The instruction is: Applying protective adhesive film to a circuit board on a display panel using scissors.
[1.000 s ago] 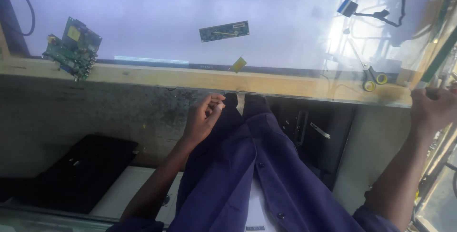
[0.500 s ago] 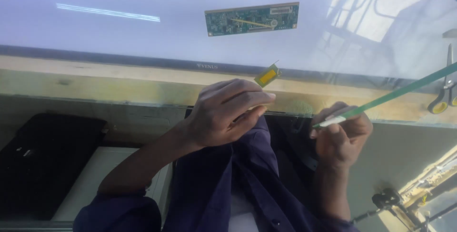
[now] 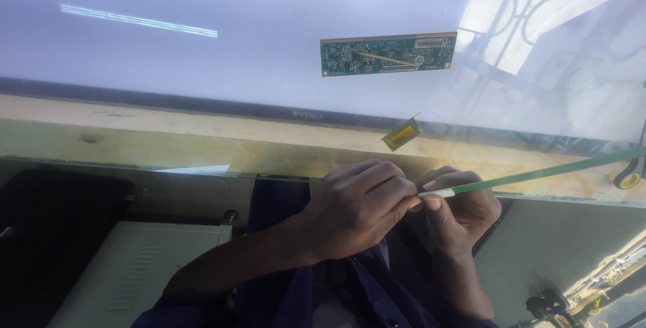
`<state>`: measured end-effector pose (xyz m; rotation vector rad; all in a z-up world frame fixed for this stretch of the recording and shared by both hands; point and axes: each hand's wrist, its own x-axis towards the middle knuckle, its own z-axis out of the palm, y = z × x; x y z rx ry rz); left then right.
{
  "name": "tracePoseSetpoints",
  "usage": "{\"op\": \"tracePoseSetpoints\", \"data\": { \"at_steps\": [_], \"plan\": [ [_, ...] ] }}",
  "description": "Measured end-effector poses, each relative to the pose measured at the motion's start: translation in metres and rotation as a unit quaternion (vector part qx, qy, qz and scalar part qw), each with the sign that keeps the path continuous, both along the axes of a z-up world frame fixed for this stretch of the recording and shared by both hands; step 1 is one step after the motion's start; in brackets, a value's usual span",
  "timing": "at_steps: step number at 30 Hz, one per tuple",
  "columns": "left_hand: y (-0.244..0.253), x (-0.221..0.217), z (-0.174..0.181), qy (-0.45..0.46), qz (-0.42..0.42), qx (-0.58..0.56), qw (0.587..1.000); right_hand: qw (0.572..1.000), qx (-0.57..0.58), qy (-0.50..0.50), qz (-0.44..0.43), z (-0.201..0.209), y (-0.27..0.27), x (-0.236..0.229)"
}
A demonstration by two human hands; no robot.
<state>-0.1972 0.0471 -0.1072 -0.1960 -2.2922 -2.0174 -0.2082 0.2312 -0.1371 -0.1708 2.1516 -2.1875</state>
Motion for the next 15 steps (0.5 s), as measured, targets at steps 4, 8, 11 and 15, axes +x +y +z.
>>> {"op": "tracePoseSetpoints", "data": {
  "at_steps": [4,8,11,15],
  "plan": [
    [-0.02,-0.011,-0.016,0.141,0.039,-0.275,0.95,0.987,0.153,0.032,-0.026,0.006,-0.003,-0.022],
    [-0.034,-0.016,-0.033,0.202,0.005,-0.475,0.856,0.96,0.272,0.057,-0.042,0.0,-0.008,-0.047],
    [-0.035,-0.017,-0.041,0.201,-0.031,-0.509,0.837,0.938,0.337,0.077,-0.014,-0.005,-0.014,-0.054],
    [-0.036,-0.02,-0.042,0.196,-0.037,-0.534,0.821,0.905,0.407,0.125,0.012,-0.006,-0.014,-0.053]
  ]
}}
